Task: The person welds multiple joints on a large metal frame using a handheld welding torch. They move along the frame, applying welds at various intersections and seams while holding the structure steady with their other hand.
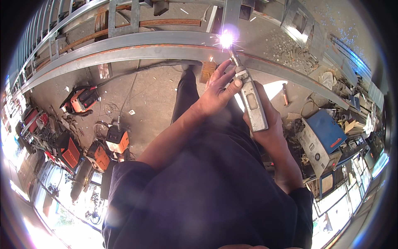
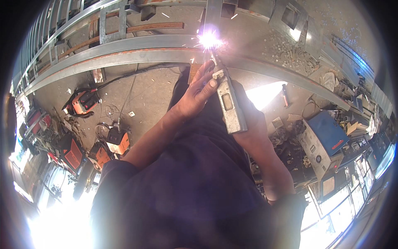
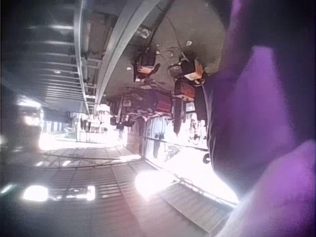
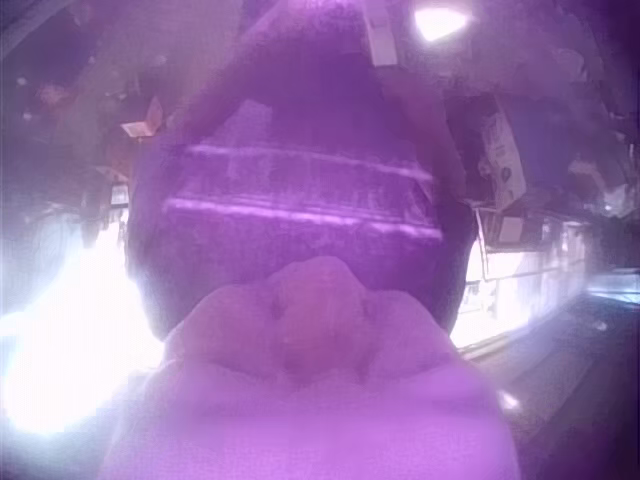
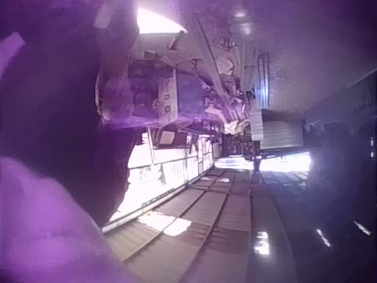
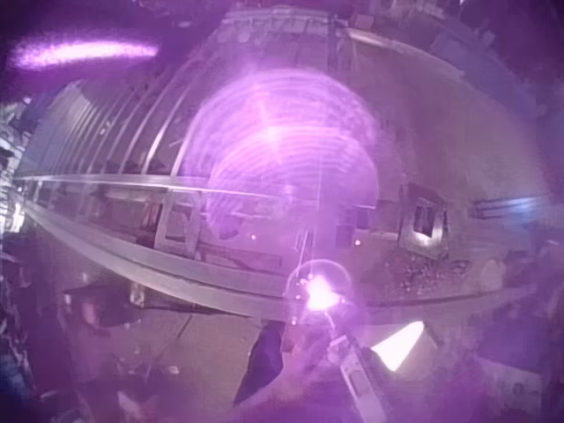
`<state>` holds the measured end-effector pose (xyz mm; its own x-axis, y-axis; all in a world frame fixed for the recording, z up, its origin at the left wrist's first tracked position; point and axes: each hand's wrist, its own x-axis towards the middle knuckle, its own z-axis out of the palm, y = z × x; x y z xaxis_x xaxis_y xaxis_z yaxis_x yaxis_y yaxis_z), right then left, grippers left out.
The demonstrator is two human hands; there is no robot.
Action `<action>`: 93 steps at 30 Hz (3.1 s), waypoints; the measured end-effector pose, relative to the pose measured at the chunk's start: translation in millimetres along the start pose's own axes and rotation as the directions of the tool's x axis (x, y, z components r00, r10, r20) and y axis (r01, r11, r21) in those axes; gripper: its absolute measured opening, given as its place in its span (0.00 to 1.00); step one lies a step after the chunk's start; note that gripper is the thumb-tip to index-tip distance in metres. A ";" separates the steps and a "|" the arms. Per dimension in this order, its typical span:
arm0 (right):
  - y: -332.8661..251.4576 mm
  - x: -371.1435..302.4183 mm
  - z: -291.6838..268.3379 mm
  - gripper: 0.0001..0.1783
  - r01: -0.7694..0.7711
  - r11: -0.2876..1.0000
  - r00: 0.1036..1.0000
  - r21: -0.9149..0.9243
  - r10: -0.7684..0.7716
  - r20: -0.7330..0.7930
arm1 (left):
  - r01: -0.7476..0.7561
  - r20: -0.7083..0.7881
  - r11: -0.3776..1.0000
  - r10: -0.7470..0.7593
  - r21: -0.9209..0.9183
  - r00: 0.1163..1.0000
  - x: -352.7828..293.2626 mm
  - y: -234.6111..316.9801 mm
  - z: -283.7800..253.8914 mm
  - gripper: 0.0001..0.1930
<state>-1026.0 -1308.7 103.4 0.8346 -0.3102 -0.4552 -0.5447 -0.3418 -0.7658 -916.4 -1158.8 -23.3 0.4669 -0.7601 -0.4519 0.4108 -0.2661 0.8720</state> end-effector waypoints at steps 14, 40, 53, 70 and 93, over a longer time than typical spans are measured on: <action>6.3 -8.6 -1.7 0.43 -0.039 0.999 0.999 0.028 0.039 0.008 | -0.022 0.011 0.999 0.022 0.048 1.000 -1.2 1.0 4.9 0.44; 17.5 -20.6 1.4 0.43 0.000 0.999 0.999 0.041 0.002 -0.047 | -0.014 0.024 0.998 0.012 0.069 1.000 -5.9 -7.8 14.7 0.45; 10.7 -22.3 -1.7 0.41 -0.027 0.999 0.999 0.031 0.028 -0.044 | 0.004 0.035 0.996 -0.007 0.095 0.999 -7.6 -11.9 18.2 0.46; 25.4 -31.3 -22.9 0.43 -0.130 0.973 0.991 0.191 0.120 0.060 | 0.228 0.027 0.919 -0.231 -0.321 0.973 -21.1 51.2 44.7 0.49; 24.0 -22.6 -33.7 0.42 -0.040 0.974 0.998 0.221 0.026 0.064 | 0.175 0.027 0.901 -0.179 -0.398 0.984 -16.1 30.7 54.0 0.52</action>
<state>-1060.7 -1339.9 110.6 0.8234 -0.2621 -0.5033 -0.5460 -0.1242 -0.8286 -953.6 -1186.7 20.9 0.3647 -0.7159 -0.5954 0.7631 -0.1366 0.6317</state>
